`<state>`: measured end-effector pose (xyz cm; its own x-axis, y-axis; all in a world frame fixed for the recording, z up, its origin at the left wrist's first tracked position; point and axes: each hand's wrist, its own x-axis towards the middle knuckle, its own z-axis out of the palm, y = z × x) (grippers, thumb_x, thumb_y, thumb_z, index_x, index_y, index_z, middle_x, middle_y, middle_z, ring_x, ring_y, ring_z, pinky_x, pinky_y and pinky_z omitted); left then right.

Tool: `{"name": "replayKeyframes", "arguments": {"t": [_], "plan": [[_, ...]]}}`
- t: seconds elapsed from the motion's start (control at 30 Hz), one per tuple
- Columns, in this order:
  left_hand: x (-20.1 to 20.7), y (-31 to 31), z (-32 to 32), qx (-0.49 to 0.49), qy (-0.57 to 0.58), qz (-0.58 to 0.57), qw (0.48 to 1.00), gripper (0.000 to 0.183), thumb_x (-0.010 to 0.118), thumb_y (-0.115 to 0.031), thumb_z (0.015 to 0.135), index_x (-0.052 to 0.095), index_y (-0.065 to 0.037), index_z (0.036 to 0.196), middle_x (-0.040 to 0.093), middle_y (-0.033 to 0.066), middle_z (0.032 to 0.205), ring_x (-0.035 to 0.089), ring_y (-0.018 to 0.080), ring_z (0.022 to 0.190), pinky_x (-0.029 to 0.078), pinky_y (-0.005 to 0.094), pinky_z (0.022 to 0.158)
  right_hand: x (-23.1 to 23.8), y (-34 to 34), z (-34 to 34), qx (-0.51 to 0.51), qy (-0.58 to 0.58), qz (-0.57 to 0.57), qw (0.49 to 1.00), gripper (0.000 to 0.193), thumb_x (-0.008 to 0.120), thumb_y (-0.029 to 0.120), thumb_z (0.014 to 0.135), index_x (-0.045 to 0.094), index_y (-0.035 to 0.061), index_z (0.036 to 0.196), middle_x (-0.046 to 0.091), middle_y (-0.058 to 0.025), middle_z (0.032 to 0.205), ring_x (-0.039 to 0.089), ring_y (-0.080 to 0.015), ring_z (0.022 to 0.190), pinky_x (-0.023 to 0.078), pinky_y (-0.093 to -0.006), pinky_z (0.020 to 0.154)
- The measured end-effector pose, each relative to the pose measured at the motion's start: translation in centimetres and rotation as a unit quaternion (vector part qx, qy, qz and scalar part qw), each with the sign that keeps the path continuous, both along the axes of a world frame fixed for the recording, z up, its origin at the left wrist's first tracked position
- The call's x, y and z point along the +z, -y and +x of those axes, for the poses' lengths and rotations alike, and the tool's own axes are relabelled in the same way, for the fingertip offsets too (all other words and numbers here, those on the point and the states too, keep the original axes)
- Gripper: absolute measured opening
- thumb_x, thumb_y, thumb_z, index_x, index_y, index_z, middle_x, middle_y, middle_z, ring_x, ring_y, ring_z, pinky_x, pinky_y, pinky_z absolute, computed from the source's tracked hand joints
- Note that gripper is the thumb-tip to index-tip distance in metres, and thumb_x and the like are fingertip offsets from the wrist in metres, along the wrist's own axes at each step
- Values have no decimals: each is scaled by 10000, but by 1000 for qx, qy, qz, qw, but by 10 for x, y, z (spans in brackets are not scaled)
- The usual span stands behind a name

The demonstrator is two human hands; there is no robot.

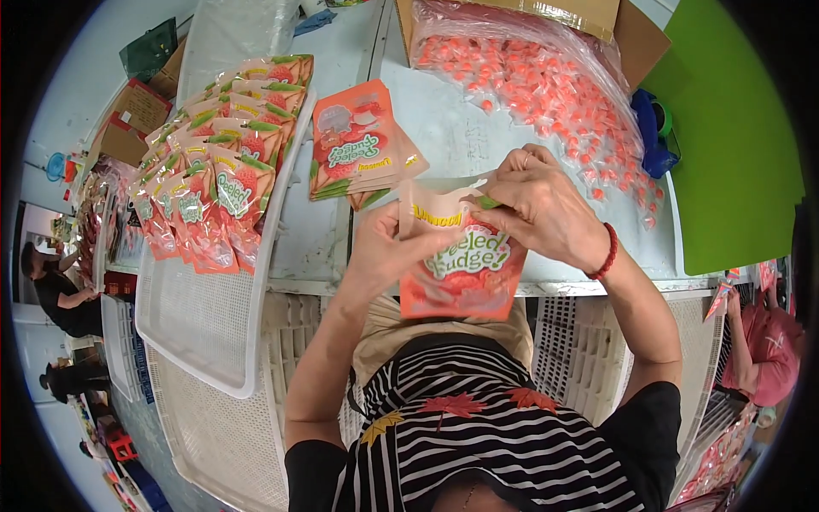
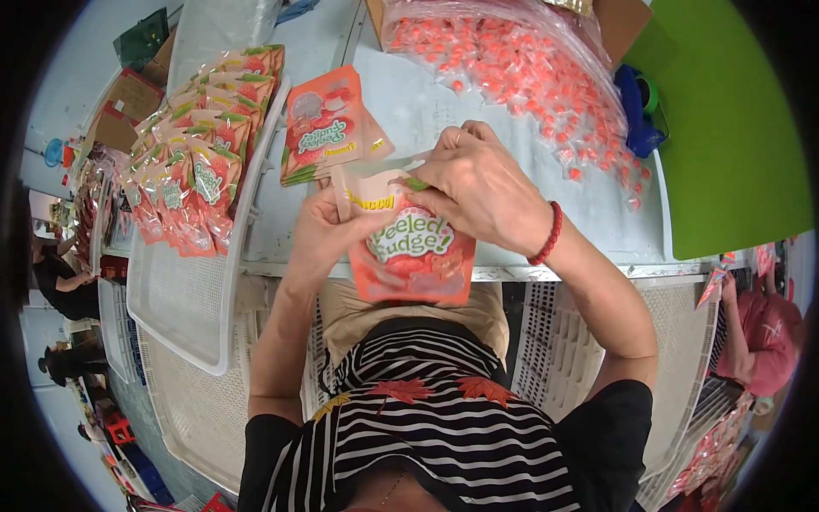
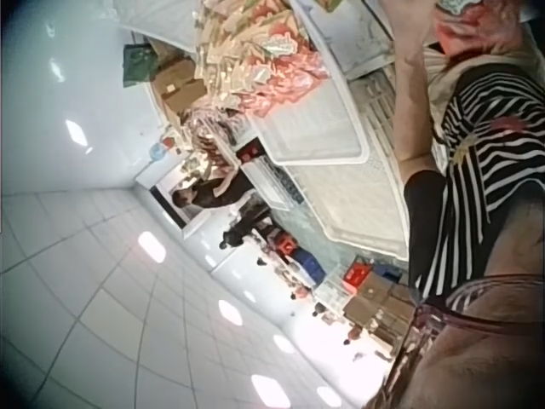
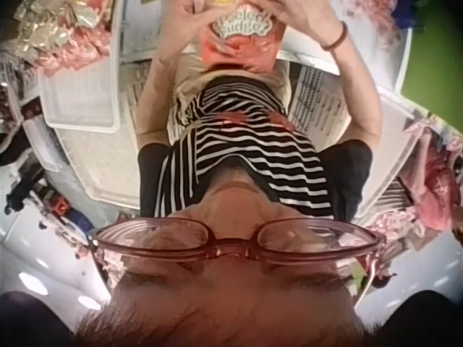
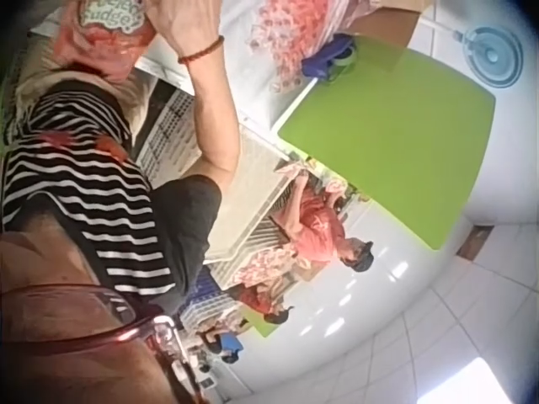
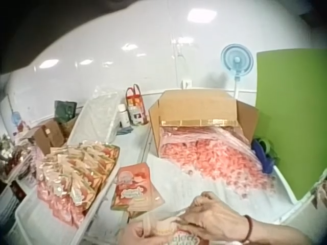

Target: Packing individually wrapped fudge candies into larger plastic bags at a factory workstation.

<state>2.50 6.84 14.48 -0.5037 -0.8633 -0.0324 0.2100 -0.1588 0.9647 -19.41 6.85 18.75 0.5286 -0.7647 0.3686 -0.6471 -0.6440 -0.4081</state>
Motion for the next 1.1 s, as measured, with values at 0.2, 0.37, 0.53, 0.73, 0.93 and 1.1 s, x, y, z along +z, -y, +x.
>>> {"name": "replayKeyframes", "arguments": {"t": [0.2,0.37,0.53,0.73,0.93,1.1], "plan": [[-18,-3,0,89,-71,-29,993,204,646,38,813,649,42,1017,695,91,937,652,119,836,528,243,735,10,-7,2,40,0,13,999,355,792,226,676,716,75,988,667,-38,818,545,-205,796,394,-377,872],[-9,-1,4,87,5,-30,996,173,678,-35,837,671,37,993,690,57,862,618,67,753,497,207,669,10,-16,8,-17,66,36,997,269,778,202,700,694,75,923,680,-13,839,564,-183,774,406,-369,851],[-17,-11,2,124,-1,-82,989,170,672,-10,831,668,40,994,693,50,878,609,69,775,495,208,685,-1,-20,6,35,15,-49,998,230,766,168,708,672,89,903,670,-9,903,582,-186,757,422,-363,820],[-13,-9,-2,140,-14,-69,988,143,670,2,831,668,32,970,687,49,900,598,62,795,485,202,716,-4,-25,7,2,8,-93,996,166,735,156,746,650,61,853,651,-41,798,607,-201,746,433,-386,804],[-19,-8,-7,137,-52,-77,986,78,675,-37,847,654,23,892,682,45,845,576,36,736,460,169,634,-1,-23,-1,-9,-14,158,987,179,723,178,764,627,43,830,631,-91,727,628,-254,705,433,-442,893],[-18,-5,2,117,9,-68,991,94,683,-46,844,639,17,899,675,22,784,550,12,663,451,154,583,8,-30,-2,26,-13,-72,997,184,742,136,741,614,25,811,637,-86,951,625,-278,714,418,-454,926]]}}
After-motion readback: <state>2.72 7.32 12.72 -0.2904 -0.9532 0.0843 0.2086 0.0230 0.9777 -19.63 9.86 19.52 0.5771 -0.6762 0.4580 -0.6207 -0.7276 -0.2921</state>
